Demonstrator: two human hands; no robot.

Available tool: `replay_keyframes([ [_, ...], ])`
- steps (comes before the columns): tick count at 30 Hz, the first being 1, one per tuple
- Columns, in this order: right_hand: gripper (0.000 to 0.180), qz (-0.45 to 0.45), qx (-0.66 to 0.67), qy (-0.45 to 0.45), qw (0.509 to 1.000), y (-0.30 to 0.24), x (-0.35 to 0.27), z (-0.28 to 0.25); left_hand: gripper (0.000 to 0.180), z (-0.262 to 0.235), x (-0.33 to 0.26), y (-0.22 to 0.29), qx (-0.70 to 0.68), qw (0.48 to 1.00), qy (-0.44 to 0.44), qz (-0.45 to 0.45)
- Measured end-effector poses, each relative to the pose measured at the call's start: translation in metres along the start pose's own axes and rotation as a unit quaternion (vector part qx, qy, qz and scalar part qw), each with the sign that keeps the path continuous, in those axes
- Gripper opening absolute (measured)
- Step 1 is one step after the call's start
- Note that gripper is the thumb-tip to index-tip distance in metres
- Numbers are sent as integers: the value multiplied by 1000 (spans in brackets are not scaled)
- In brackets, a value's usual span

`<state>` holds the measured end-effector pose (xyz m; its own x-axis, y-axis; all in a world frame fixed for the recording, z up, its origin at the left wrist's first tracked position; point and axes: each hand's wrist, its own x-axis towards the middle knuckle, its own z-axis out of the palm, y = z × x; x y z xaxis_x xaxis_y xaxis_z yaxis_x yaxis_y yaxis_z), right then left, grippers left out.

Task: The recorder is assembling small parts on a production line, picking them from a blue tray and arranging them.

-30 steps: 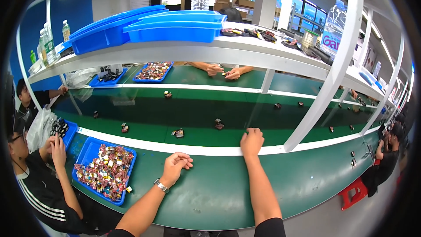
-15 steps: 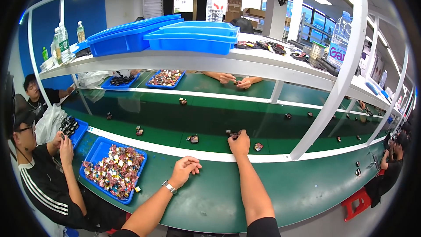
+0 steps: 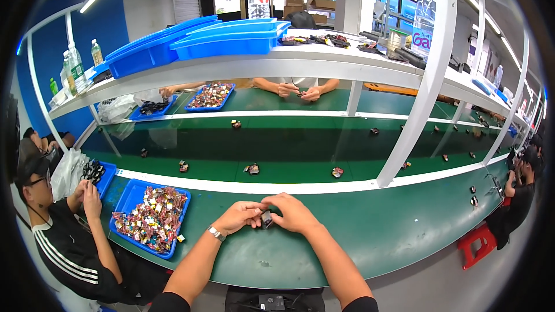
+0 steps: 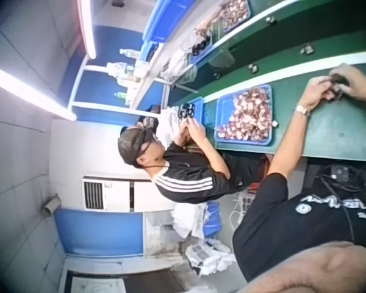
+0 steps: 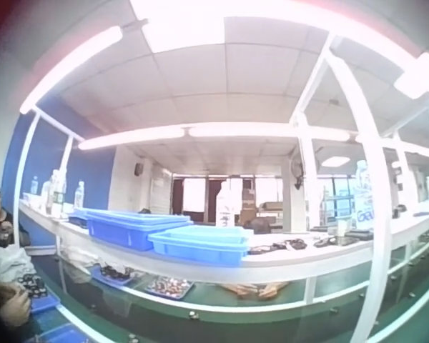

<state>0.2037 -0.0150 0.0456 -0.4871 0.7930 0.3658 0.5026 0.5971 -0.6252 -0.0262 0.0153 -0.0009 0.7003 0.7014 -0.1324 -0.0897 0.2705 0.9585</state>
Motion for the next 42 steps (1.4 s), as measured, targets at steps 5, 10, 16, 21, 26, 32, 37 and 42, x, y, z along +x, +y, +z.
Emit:
replay_keyframes([
  [5,34,27,32,41,998,0,-4,23,37,23,-1,8,37,997,74,7],
  [10,32,61,80,70,992,0,-2,30,36,21,-1,4,96,991,92,-21],
  [16,20,-63,-66,14,996,3,-11,11,37,31,-1,10,25,990,140,12],
  [21,19,-94,-105,28,990,3,-5,16,35,20,-3,9,7,991,135,8],
  [26,13,-42,-31,8,999,1,-10,9,31,16,-5,16,22,994,103,4],
  [32,12,2,96,-39,995,-2,-10,3,31,18,-7,15,73,993,91,20],
  [37,11,46,90,46,994,11,-12,14,38,23,-4,12,63,993,96,22],
  [42,16,49,34,73,996,4,-12,17,35,23,-2,7,-21,994,107,28],
])
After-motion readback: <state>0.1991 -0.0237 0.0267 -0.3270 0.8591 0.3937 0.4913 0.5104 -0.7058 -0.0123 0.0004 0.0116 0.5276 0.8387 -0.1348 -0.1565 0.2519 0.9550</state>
